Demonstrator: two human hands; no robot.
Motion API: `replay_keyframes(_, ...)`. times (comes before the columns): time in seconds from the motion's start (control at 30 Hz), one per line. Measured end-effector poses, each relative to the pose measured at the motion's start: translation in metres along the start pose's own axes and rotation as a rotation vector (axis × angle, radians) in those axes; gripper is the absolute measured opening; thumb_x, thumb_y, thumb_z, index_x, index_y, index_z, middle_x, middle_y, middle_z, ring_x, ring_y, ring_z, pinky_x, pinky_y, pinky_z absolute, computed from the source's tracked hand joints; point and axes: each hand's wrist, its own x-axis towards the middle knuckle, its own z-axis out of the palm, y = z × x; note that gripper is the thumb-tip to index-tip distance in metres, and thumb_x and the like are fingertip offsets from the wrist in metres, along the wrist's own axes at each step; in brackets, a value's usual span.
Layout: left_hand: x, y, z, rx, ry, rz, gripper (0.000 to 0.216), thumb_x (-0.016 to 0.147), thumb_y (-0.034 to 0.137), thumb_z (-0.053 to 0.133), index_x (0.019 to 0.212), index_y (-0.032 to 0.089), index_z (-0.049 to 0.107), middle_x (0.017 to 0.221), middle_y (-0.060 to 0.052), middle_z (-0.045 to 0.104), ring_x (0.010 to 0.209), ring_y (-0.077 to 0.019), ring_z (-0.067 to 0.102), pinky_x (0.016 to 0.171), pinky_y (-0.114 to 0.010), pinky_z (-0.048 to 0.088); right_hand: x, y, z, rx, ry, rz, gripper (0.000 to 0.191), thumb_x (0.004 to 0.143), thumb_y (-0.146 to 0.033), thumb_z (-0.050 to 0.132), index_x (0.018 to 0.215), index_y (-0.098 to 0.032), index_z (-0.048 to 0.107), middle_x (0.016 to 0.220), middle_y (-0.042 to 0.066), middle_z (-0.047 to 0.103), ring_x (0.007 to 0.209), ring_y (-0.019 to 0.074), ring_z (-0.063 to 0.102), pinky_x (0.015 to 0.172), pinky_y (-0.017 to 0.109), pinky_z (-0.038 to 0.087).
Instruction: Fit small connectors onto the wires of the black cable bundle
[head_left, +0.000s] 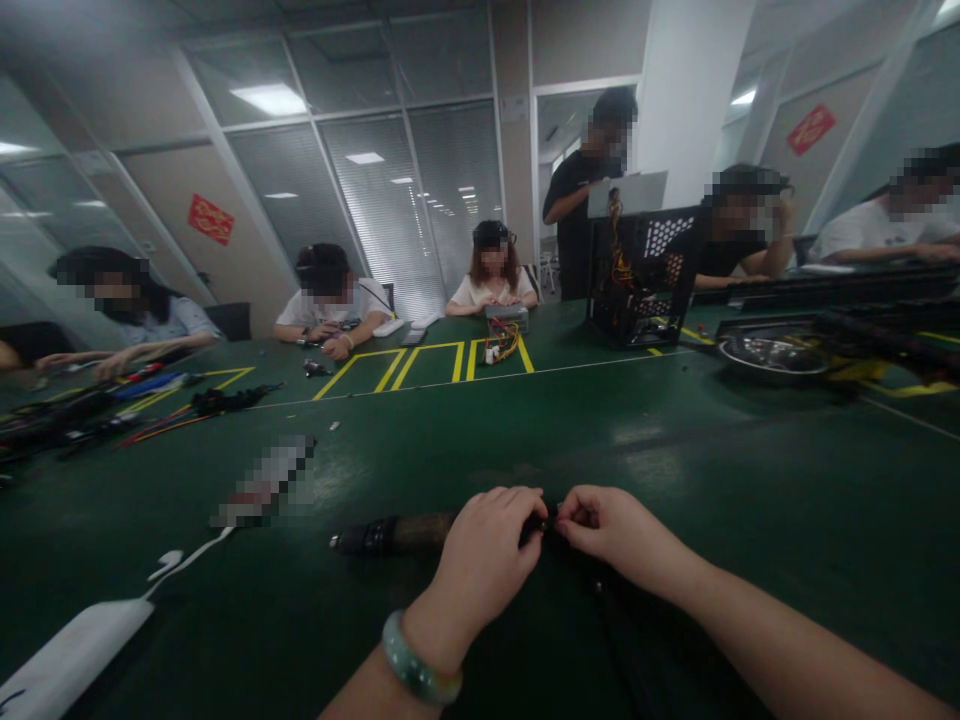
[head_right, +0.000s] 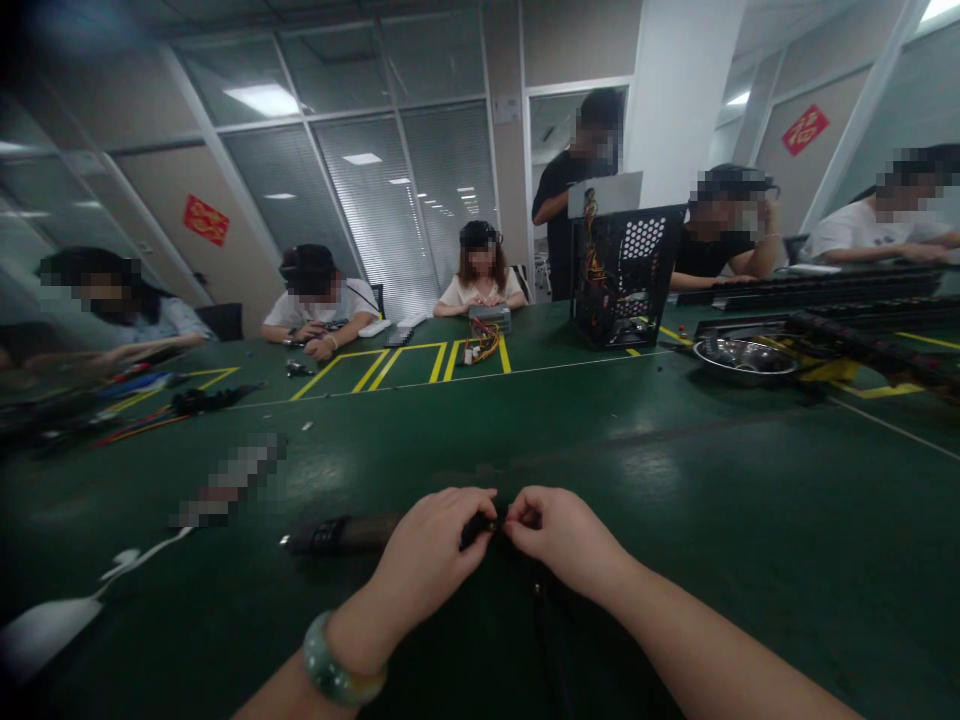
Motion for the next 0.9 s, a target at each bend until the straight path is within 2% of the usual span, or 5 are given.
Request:
replay_keyframes(0.27,-0.0017,-0.0003,0.0005,-0.013,0.039,-0.006,0.013,0.082,0.019,0.062,0.094,0.024,0.059,0.107,0.0,0.065,0.1,-0.0211,0.058,0.091,-0.038,0.043,0.0005,0.0004,-0.0007,0.004,-0.003,0.019,0.013,0.082,-0.028,0.061,0.087,-0.018,0.068,0.078,0.002,0.071,0.07,0.0159,0.064,0.06,0.023,0.044)
replay_keyframes(0.67,-0.0004,-0.0039,0.0026,-0.012,0.008,-0.013,0.014,0.082,0.018,0.063,0.093,0.025,0.059,0.103,0.001,0.065,0.098,-0.0201,0.058,0.089,-0.036,0.042,-0.0021,-0.0054,-0.0027,-0.075,0.022,-0.012,0.009,0.078,-0.024,0.065,0.084,-0.02,0.07,0.073,0.0,0.069,0.066,0.0145,0.063,0.057,0.022,0.043)
replay_keyframes(0.9,-0.0006,-0.0044,0.0036,0.001,0.005,-0.009,0.015,0.08,0.019,0.065,0.093,0.025,0.059,0.102,0.003,0.065,0.097,-0.0195,0.058,0.088,-0.035,0.042,-0.0021,-0.003,-0.0022,-0.065,-0.01,-0.003,0.006,0.076,-0.022,0.067,0.08,-0.018,0.069,0.072,-0.001,0.068,0.065,0.0137,0.063,0.055,0.02,0.042)
